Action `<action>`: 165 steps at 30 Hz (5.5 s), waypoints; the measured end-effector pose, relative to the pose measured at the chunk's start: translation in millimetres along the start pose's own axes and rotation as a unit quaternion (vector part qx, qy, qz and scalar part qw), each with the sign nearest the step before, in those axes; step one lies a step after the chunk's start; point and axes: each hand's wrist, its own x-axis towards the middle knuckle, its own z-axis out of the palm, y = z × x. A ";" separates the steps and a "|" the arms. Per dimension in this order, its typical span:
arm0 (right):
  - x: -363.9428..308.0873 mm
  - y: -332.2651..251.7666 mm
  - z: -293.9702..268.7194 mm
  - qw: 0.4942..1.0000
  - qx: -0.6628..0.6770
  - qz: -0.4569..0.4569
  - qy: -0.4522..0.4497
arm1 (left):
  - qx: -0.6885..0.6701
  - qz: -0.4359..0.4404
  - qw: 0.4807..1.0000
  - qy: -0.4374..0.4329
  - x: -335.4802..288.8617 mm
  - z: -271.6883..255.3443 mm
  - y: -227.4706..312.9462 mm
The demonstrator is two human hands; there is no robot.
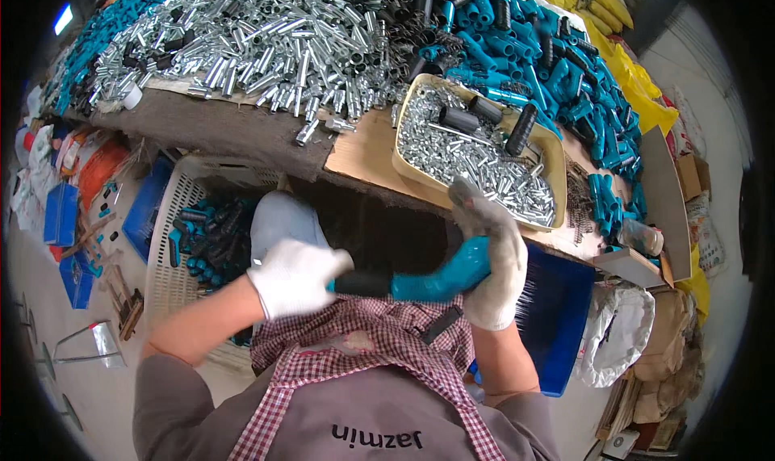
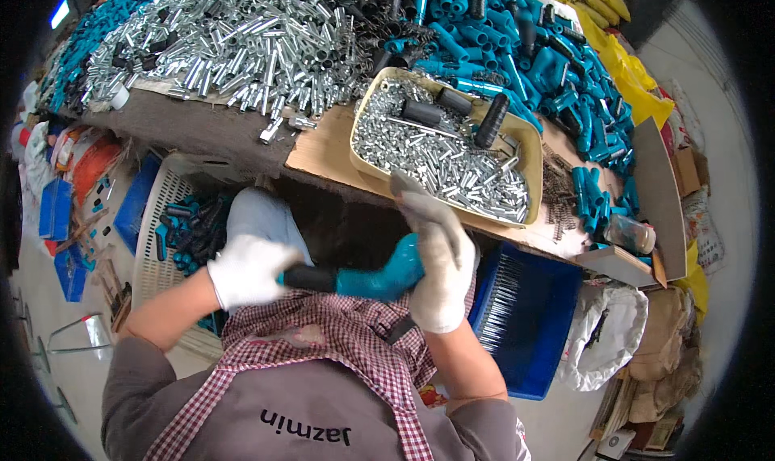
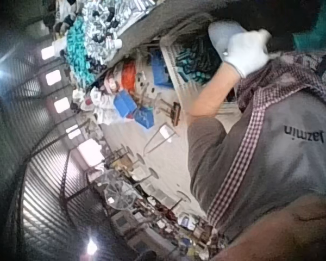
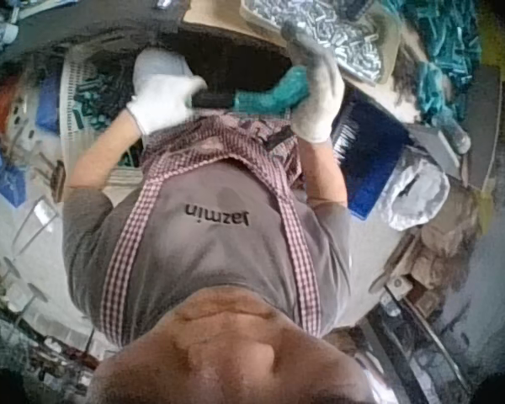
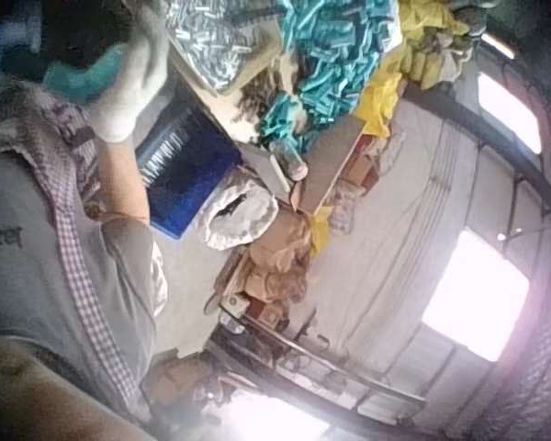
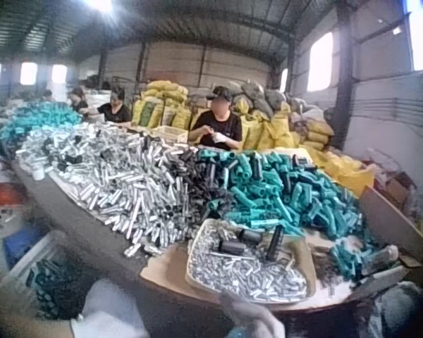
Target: Assembling plastic and metal components of handheld tools at a factory workbench.
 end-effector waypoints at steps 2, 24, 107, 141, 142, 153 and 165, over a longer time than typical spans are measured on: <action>3.2 16.7 -15.2 0.996 0.044 0.038 0.072 | -0.094 0.075 0.988 0.095 -8.8 9.7 1.5; 0.1 -8.8 22.8 0.962 -0.178 -0.162 -0.127 | -0.210 -0.179 0.947 0.167 -5.0 39.2 -18.8; -5.8 24.4 25.6 0.942 -0.005 0.206 -0.265 | -0.651 0.134 0.704 0.251 29.5 -17.5 1.7; -8.4 26.7 17.1 0.917 0.013 0.262 -0.300 | -0.664 0.216 0.676 0.235 35.9 6.7 2.5; -8.0 31.0 14.0 0.865 0.123 0.325 -0.361 | -0.692 0.294 0.640 0.159 38.6 3.2 -1.0; -11.1 10.2 21.7 0.914 -0.333 0.097 -0.212 | -0.337 -0.047 0.926 0.163 9.0 -47.0 13.8; -15.9 20.0 12.5 0.889 -0.379 0.072 -0.248 | -0.283 0.102 0.931 0.206 1.7 -21.8 2.8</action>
